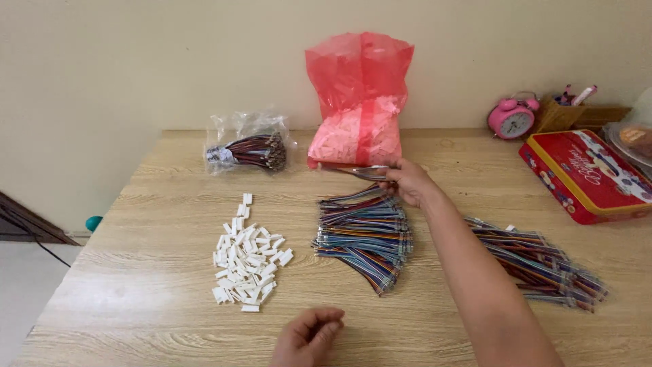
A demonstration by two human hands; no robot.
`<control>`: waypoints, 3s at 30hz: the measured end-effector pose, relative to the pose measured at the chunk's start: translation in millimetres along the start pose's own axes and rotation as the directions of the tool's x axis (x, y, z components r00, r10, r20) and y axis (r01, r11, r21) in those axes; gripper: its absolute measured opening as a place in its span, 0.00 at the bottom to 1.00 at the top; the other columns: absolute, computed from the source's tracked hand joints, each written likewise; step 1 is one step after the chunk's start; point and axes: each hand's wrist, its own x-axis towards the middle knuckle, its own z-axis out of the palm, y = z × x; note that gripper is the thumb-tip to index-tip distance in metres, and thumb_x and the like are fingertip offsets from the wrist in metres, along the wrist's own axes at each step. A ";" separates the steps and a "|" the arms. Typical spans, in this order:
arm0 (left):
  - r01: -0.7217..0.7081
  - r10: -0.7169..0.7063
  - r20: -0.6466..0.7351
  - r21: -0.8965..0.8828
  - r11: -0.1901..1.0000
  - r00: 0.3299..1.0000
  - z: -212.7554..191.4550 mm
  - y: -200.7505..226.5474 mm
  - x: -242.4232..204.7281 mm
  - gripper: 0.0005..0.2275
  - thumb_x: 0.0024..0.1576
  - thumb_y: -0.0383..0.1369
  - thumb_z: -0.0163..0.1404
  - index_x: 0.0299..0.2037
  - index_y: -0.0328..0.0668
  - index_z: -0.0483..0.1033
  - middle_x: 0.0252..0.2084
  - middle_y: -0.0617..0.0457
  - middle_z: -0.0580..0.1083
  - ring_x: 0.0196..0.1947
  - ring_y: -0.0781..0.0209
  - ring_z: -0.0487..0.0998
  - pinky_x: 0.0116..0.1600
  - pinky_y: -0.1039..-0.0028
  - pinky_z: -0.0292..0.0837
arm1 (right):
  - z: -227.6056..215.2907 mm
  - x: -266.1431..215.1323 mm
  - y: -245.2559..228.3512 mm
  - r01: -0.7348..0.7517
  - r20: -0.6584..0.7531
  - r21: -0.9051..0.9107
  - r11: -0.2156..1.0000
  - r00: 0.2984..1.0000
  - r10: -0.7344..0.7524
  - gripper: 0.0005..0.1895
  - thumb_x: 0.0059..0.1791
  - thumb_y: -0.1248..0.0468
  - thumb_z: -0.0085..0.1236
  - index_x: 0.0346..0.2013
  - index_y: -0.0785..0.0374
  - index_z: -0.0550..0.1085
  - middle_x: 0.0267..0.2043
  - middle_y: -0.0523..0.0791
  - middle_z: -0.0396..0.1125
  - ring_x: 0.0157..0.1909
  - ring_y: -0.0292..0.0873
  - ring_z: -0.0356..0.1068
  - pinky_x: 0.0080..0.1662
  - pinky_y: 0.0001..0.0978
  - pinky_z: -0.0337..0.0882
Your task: Assemble wire harnesses by inserting color-coded wires into white plastic connectors.
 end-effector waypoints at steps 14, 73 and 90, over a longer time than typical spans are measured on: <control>-0.516 0.788 0.331 0.856 -0.019 0.520 51.9 234.5 148.4 0.19 0.50 0.35 0.59 0.51 0.38 0.77 0.46 0.43 0.78 0.48 0.44 0.77 0.51 0.53 0.70 | 58.7 -96.8 -44.0 0.339 0.248 -0.250 0.907 0.928 -0.278 0.22 0.53 0.73 0.46 0.62 0.61 0.67 0.52 0.43 0.71 0.44 0.33 0.70 0.44 0.28 0.74; -0.258 0.691 0.245 0.962 -0.087 0.680 -62.8 208.8 237.1 0.16 0.45 0.44 0.60 0.42 0.53 0.85 0.42 0.48 0.81 0.44 0.41 0.79 0.45 0.48 0.69 | 43.3 -117.7 -65.2 0.686 -0.257 0.127 0.716 0.720 -0.645 0.04 0.58 0.69 0.54 0.47 0.64 0.70 0.38 0.45 0.71 0.33 0.37 0.70 0.37 0.28 0.70; -0.274 0.270 -0.048 -0.207 0.939 0.962 84.9 142.0 15.6 0.11 0.60 0.33 0.54 0.49 0.37 0.80 0.39 0.58 0.79 0.36 0.71 0.75 0.40 0.78 0.72 | 131.8 -213.7 -48.4 0.643 -0.161 0.071 0.762 0.762 -0.628 0.05 0.55 0.68 0.56 0.44 0.65 0.70 0.41 0.46 0.73 0.41 0.39 0.74 0.44 0.32 0.75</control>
